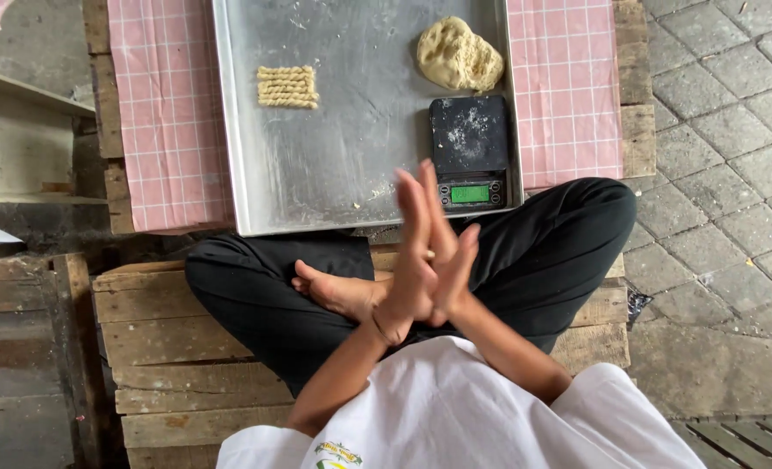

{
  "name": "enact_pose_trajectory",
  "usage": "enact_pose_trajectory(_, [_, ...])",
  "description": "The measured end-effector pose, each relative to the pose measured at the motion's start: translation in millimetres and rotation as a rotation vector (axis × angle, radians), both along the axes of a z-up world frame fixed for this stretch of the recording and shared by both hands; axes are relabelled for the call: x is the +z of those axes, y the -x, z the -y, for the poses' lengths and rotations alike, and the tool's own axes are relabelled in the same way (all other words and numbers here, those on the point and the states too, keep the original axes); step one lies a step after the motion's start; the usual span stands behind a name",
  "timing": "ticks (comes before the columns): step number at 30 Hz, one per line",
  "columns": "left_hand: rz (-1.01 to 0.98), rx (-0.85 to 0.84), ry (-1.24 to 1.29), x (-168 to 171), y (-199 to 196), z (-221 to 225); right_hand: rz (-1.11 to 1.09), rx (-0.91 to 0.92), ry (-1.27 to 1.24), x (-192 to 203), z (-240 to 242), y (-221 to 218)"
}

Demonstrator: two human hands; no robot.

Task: The person weighs small pieces of dough, rolls them into thin ropes on a metal tray, and braids them into snacks.

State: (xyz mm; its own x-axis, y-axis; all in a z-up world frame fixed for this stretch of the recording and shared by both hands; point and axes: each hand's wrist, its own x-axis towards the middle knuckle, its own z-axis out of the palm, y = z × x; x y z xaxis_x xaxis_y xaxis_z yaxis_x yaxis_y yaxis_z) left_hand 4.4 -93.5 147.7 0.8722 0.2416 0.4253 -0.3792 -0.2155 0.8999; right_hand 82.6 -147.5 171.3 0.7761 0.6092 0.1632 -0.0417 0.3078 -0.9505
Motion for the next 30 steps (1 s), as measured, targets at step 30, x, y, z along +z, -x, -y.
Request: enact_pose_trajectory(30, [-0.056, -0.02, 0.218, 31.2, 13.2, 31.7, -0.1, -0.061, 0.123, 24.3, 5.7, 9.6])
